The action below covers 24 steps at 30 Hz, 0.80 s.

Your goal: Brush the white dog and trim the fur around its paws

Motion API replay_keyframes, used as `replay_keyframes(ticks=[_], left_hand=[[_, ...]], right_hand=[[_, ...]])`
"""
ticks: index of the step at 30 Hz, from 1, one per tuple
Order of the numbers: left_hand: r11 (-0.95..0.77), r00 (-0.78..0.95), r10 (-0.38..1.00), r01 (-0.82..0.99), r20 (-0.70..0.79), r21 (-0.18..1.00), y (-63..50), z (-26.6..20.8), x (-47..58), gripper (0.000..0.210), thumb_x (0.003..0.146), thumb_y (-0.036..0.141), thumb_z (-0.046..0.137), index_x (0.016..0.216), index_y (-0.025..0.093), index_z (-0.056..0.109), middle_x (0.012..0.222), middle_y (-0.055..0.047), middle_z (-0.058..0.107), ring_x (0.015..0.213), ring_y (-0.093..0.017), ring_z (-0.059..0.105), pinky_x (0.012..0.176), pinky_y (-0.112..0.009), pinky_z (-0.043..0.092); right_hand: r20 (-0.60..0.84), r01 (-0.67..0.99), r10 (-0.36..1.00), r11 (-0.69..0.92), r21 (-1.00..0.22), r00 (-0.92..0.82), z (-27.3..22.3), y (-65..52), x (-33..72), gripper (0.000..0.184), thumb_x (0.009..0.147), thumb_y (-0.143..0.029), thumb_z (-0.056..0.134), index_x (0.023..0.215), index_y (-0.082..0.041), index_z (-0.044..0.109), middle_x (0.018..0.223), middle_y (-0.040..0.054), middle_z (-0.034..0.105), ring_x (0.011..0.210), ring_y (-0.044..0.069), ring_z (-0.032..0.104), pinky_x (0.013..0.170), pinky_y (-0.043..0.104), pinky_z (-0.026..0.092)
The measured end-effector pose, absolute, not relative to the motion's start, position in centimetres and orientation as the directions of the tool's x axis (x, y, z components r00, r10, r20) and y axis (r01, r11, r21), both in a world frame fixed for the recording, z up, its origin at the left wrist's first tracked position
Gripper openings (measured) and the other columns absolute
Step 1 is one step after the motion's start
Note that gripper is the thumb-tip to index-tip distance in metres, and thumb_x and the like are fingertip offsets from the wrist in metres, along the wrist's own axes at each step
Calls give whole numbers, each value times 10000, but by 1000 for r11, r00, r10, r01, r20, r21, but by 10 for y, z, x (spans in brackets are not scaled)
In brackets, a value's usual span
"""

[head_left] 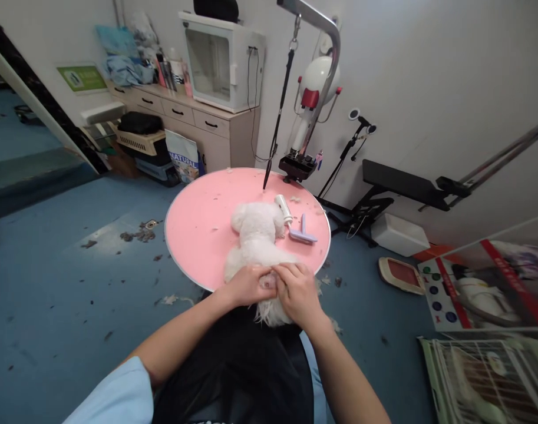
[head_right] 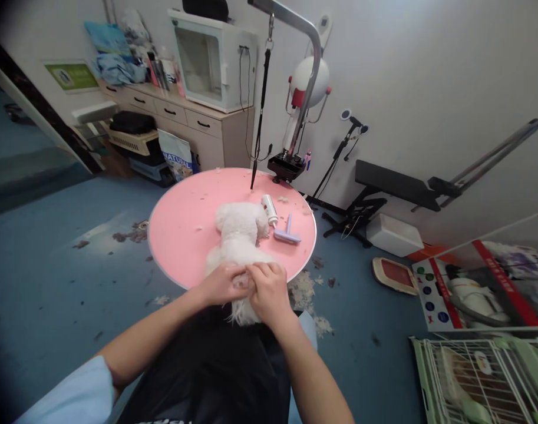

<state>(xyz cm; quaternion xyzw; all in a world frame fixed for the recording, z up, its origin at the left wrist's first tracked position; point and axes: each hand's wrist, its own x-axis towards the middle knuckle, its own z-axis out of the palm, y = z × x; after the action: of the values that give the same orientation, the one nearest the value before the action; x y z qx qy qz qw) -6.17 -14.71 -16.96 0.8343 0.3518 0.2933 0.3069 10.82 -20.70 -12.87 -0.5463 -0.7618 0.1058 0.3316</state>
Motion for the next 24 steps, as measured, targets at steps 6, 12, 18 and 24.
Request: replay_keyframes(ticks=[6,12,18,24], left_hand=[[-365,42,910,554,413,748,-181,-199,-103,389,831,326,565,1190,177,581,1143,-105,533,1087,-232,533,959,-404,439],[-310,-64,922,467,382,828,-222,-242,-61,345,932,301,396,1202,163,562,1310,-147,413,1235,-263,428,1015,-469,391],[-149,-136,971,297,196,943,-246,-274,-52,466,951,383,343,1366,174,376,1373,-157,404,1294,-256,391,1057,-456,359],[-213,-143,958,217,247,953,-225,-237,-51,445,966,369,267,1206,165,582,1183,-131,511,1137,-223,508,990,-406,424]], right_hand=[[328,482,939,242,-842,102,-203,-190,91,266,868,-162,440,988,-201,674,984,79,670,946,222,603,863,373,464],[342,446,912,216,-869,225,-234,-222,59,254,860,-194,467,1014,-203,668,1013,88,645,1003,244,572,927,422,432],[100,236,923,11,-972,371,-250,-235,54,286,884,-301,443,1056,-185,640,1118,102,626,1095,248,536,1013,445,367],[-303,-405,901,-163,-900,310,-262,-229,34,448,848,-515,420,1124,-200,581,1116,96,643,1031,264,609,936,477,457]])
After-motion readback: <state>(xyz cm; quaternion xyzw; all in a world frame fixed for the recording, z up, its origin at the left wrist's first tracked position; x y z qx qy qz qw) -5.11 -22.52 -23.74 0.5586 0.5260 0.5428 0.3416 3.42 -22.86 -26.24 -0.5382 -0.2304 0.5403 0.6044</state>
